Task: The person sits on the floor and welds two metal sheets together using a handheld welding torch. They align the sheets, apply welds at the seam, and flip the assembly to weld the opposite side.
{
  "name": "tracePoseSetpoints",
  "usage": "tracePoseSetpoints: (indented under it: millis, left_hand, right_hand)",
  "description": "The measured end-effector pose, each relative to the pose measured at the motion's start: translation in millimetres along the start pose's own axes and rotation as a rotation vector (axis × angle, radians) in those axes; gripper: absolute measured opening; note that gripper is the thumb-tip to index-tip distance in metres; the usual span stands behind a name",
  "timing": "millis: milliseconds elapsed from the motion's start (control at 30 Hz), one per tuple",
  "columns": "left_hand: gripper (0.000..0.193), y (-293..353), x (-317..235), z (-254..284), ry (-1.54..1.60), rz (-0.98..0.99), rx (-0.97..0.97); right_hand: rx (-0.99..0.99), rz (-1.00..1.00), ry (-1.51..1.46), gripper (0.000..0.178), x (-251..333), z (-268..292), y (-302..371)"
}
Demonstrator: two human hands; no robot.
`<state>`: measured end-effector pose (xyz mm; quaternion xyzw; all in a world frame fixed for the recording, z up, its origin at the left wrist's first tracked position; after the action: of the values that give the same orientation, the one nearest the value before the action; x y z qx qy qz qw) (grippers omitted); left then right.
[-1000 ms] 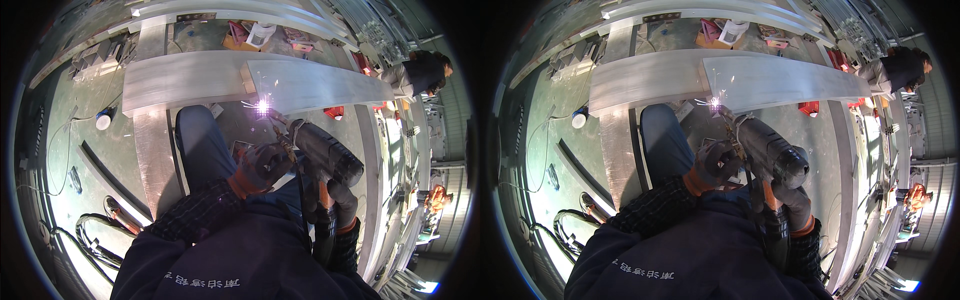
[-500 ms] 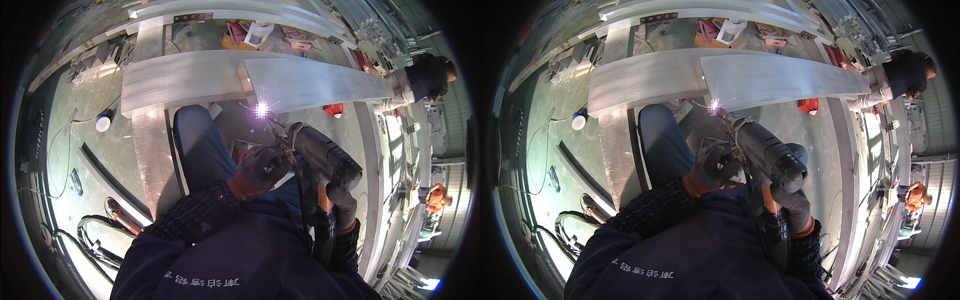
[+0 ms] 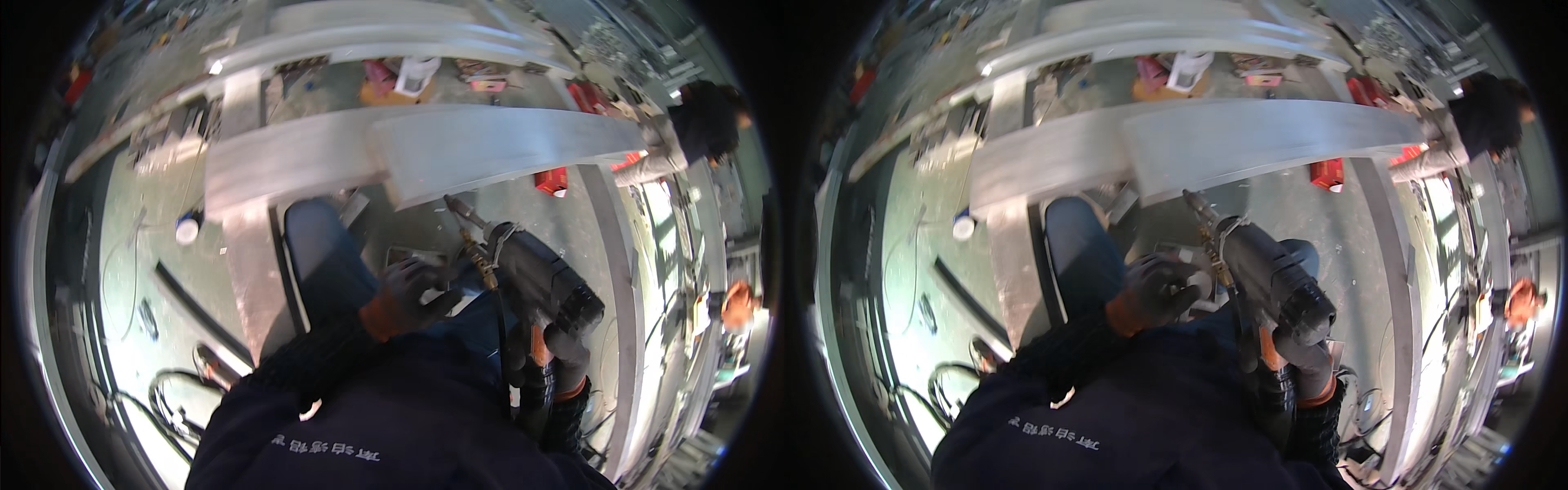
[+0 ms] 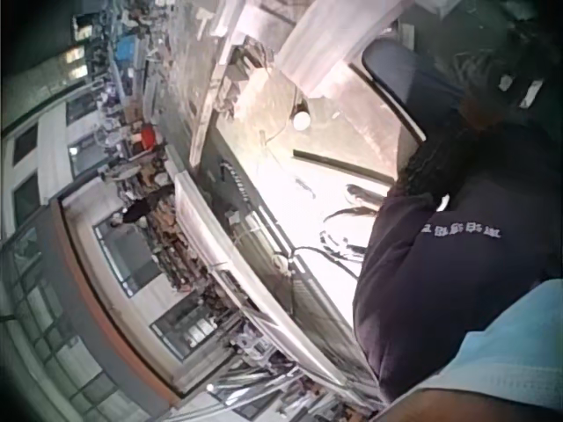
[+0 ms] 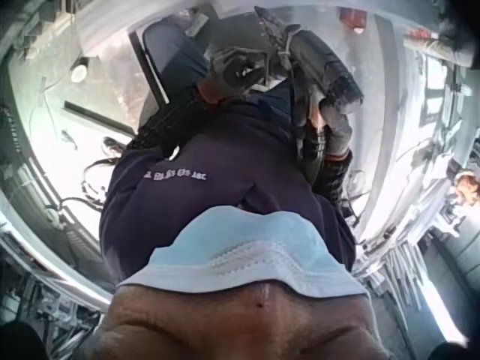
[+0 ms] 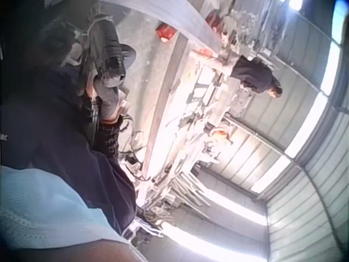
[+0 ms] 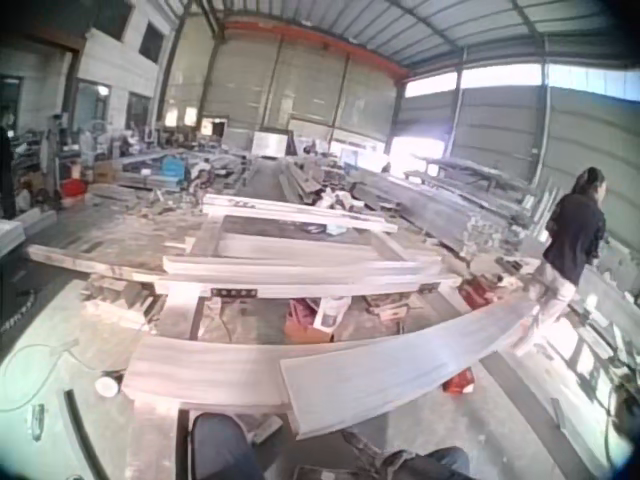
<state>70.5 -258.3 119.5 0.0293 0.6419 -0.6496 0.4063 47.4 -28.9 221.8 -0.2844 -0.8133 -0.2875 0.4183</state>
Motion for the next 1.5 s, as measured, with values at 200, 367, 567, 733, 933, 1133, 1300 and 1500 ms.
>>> tracePoseSetpoints:
  millis: [200,367,567,733,933,1133,1300,1500]
  left_hand:
    - [0.058,-89.3,4.7,-2.0,-0.712,0.027,0.467]
    - [0.085,-112.7,71.3,-40.4,-1.190,0.100,1.015]
    - [0.094,-95.6,131.4,-39.3,-1.446,0.049,1.009]
    - [0.088,-138.0,69.5,-68.4,-1.237,0.096,1.210]
    - [0.092,-187.2,24.5,-60.7,-1.150,0.190,1.294]
    - [0.090,-204.0,52.4,-41.9,-0.897,0.218,1.234]
    - [0.088,-230.6,58.4,-23.8,-0.782,0.382,1.204]
    - [0.079,-256.8,68.6,-7.3,-0.751,0.510,1.271]
  right_hand:
    - [-0.229,-0.094,0.082,0.072,44.6,36.5,21.7]
    - [-0.284,-0.026,-0.064,0.058,60.1,44.6,33.8]
    - [-0.252,-0.091,0.005,0.048,56.2,65.9,53.2]
    - [-0.296,-0.034,-0.047,0.056,66.3,89.9,69.9]
    - [-0.325,0.000,-0.093,0.055,68.2,86.9,63.0]
    - [-0.325,-0.001,-0.113,0.053,67.6,91.2,58.4]
    - [-0.373,0.018,-0.103,0.056,65.6,93.6,55.3]
    - [-0.371,0.049,-0.061,0.056,77.0,88.5,52.8]
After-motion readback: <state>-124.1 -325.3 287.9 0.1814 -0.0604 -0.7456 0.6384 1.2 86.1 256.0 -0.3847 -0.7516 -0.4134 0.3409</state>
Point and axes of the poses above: each hand's wrist, its own y-axis away from the middle knuckle, its own z-axis out of the back of the hand, x = y × z, the point moved 4 cm from there along -y, towards the middle knuckle, and after that the axes turned 5 degrees about -z, right-handed, at the moved point
